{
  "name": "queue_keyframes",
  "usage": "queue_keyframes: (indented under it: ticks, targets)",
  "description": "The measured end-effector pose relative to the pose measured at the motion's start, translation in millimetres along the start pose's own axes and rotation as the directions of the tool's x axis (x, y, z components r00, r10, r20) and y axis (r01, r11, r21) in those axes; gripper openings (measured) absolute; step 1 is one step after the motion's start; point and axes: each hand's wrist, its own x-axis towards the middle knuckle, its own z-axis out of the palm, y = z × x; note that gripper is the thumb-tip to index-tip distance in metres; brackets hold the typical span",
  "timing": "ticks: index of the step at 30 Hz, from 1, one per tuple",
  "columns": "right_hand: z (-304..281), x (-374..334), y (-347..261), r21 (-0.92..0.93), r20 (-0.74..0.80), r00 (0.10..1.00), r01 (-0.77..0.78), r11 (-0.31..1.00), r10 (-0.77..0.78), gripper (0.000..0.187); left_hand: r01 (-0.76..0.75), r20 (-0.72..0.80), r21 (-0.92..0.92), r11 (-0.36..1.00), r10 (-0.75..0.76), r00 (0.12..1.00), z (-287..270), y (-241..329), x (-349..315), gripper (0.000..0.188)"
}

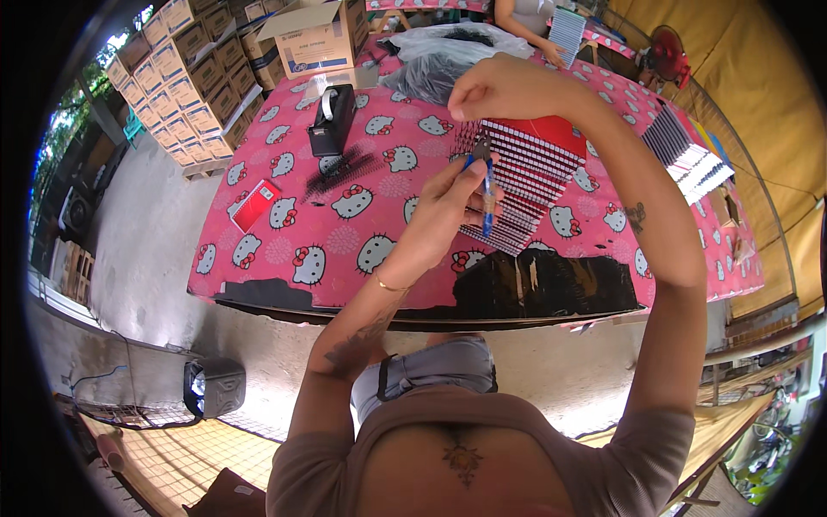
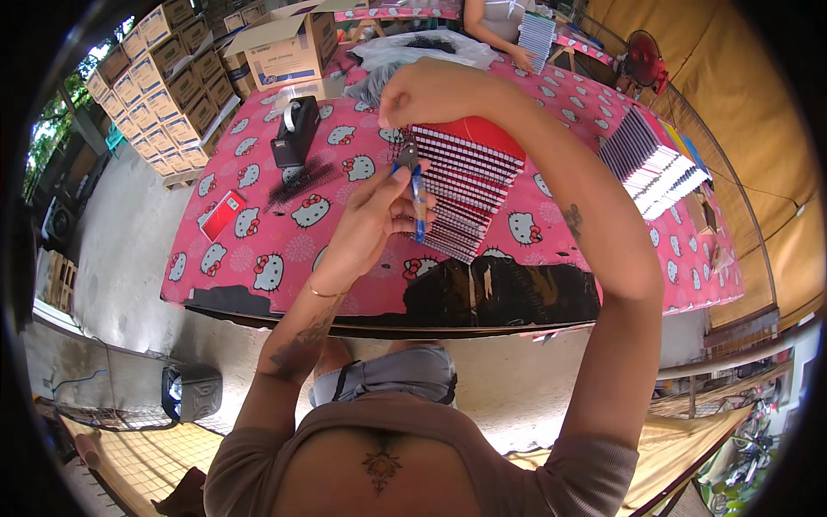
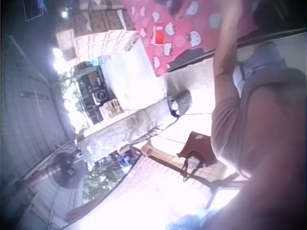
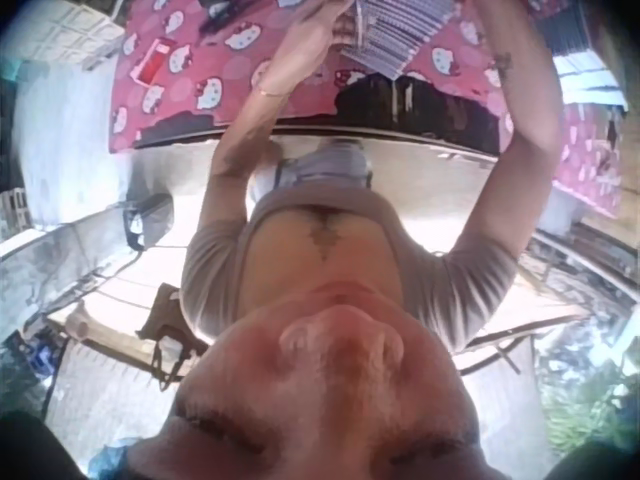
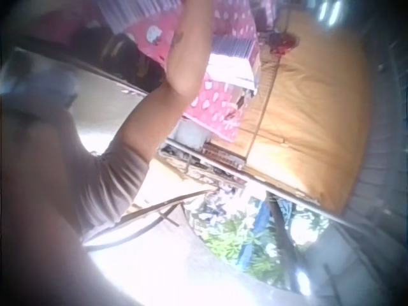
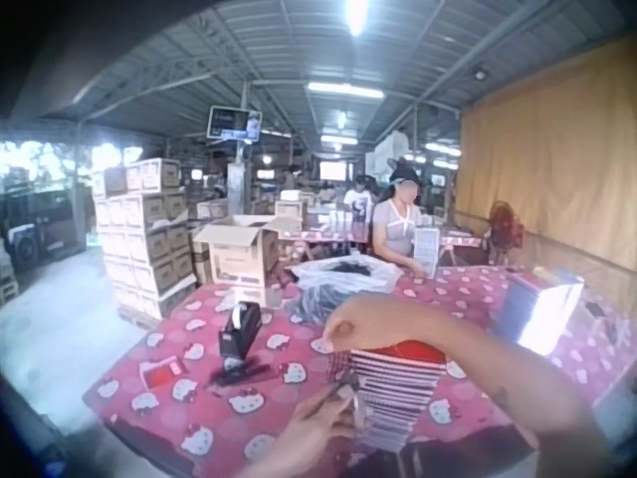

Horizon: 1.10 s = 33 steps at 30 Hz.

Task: The person trims the excess spiral coil from stacks of notebooks using a pair of snips, then carries a few notebooks across a warehouse to a different table to show them to other workers before returning to the original workstation.

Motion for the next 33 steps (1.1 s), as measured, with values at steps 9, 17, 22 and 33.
queue_keyframes:
  ticks: [9,17,22,33]
  targets:
    - [-3.7,3.6,-4.5,-0.059,0.055,0.998,-0.011,0.998,0.015,0.021,0.011,-0.073,-0.080,0.997,-0.017,0.997,7.3,0.8,17.0,0.035]
    - [2.0,4.5,-1.0,-0.073,-0.057,0.998,-0.044,0.996,0.040,0.023,-0.023,-0.018,0.013,1.000,0.023,1.000,3.8,-8.4,11.3,0.038]
    - [3.5,9.1,6.6,-0.071,-0.002,0.996,0.089,0.993,-0.089,0.025,0.029,-0.072,-0.097,0.995,-0.036,0.997,13.3,-13.7,3.5,0.039]
    - [-1.5,14.2,-20.6,-0.129,0.187,0.982,0.000,0.992,0.024,0.021,-0.033,-0.079,-0.057,0.998,0.028,0.996,10.8,-16.7,14.5,0.034]
